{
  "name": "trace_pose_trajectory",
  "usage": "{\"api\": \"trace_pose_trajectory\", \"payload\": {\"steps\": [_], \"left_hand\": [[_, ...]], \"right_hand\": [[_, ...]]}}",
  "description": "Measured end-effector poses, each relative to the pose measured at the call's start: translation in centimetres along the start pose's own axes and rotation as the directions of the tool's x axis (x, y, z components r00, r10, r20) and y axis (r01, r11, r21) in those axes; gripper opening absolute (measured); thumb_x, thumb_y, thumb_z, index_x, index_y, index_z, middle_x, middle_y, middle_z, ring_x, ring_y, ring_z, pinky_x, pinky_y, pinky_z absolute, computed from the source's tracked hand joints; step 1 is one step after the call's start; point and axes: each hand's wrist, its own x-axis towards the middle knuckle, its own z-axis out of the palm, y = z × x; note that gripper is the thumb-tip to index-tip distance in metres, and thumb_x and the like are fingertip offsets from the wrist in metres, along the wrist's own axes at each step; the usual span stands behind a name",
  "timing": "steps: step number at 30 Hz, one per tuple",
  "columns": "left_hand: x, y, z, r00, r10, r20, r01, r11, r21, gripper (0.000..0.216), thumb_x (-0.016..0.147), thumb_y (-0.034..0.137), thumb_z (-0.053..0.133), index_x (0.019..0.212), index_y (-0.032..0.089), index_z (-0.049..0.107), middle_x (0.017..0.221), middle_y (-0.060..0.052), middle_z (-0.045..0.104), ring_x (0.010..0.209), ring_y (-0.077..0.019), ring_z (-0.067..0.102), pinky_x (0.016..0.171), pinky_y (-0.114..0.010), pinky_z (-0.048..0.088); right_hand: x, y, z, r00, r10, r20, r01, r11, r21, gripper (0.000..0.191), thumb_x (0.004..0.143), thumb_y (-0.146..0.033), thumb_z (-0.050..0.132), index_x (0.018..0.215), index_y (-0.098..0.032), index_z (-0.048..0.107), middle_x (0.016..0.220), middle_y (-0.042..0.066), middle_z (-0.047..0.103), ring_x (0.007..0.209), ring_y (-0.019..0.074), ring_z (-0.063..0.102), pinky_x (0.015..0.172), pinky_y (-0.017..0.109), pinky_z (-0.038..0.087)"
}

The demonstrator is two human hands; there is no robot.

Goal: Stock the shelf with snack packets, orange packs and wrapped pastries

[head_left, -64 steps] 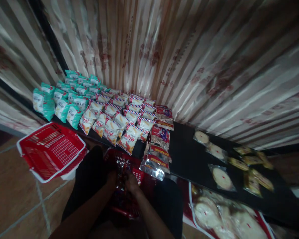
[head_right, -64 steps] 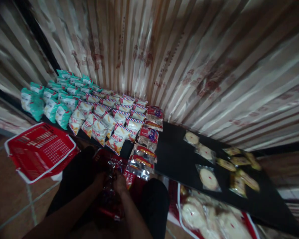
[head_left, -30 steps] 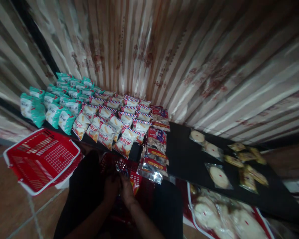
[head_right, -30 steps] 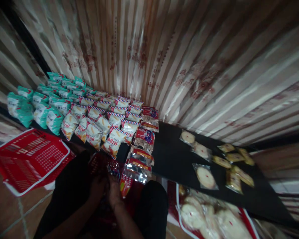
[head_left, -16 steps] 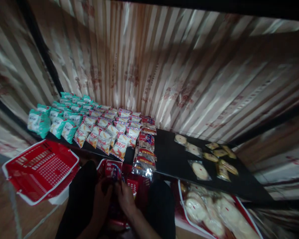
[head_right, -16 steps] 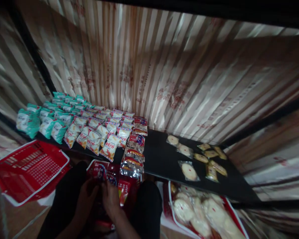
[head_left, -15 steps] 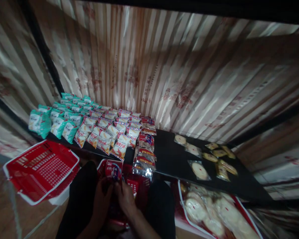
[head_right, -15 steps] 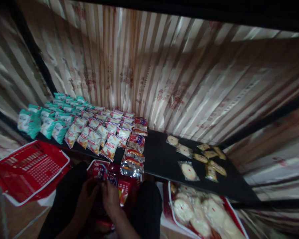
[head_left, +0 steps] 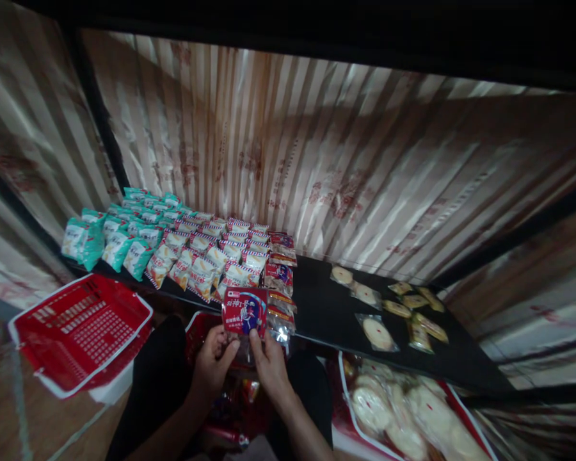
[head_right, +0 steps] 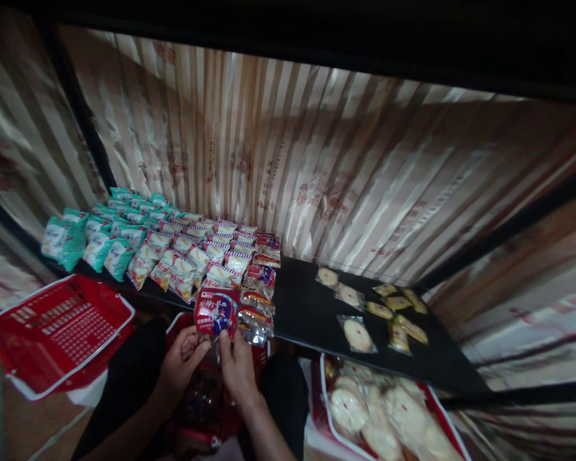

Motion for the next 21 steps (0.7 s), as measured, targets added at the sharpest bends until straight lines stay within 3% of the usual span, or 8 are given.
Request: {"api": "trace_pose_trajectory", "payload": {"steps": [3, 7, 14, 21], "left_hand": [[0.7, 0.5, 1.4, 0.998, 0.037, 0.051, -0.036, 0.999, -0.015, 0.040, 0.069, 0.041, 0.063, 0.101, 0.020, 0.051, 0.090, -0.004, 0.068, 0.084, -0.0186, 0.065, 0.077, -0.029, 0.051], [2.0, 1.0, 3.2, 0.995, 0.076, 0.067, -0.076, 0.997, 0.002, 0.041, 0.071, 0.041, 0.060, 0.104, 0.020, 0.049, 0.094, -0.006, 0.067, 0.087, -0.0199, 0.064, 0.076, -0.028, 0.051], [5.4, 2.2, 7.2, 0.992, 0.104, 0.077, -0.115, 0.982, 0.147, 0.047, 0.073, 0.037, 0.058, 0.115, 0.019, 0.049, 0.096, -0.006, 0.067, 0.082, -0.0197, 0.064, 0.073, -0.029, 0.051], [9.7, 5.1, 12.5, 0.965, 0.178, 0.193, -0.237, 0.905, 0.353, 0.063, 0.073, 0.026, 0.056, 0.132, 0.015, 0.035, 0.124, -0.012, 0.055, 0.114, -0.0229, 0.051, 0.097, -0.035, 0.039]], "right_hand": [[0.7, -0.3, -1.4, 0.999, 0.025, -0.041, -0.023, 0.998, 0.060, 0.042, 0.085, -0.051, 0.040, 0.104, -0.018, 0.060, 0.104, 0.008, 0.066, 0.092, 0.0199, 0.060, 0.082, 0.030, 0.046], [1.5, -0.1, -3.1, 0.994, 0.047, -0.095, -0.034, 0.991, 0.131, 0.042, 0.082, -0.051, 0.045, 0.105, -0.018, 0.059, 0.099, 0.008, 0.067, 0.090, 0.0206, 0.062, 0.080, 0.030, 0.048], [3.9, 2.4, -5.6, 0.978, 0.078, -0.196, -0.016, 0.954, 0.301, 0.062, 0.079, -0.051, 0.052, 0.129, -0.017, 0.039, 0.103, 0.009, 0.067, 0.091, 0.0212, 0.064, 0.079, 0.032, 0.051], [9.3, 3.6, -9.3, 0.957, 0.064, -0.282, 0.047, 0.928, 0.369, 0.068, 0.078, -0.049, 0.054, 0.133, -0.016, 0.033, 0.095, 0.010, 0.070, 0.087, 0.0236, 0.066, 0.076, 0.036, 0.053]]}}
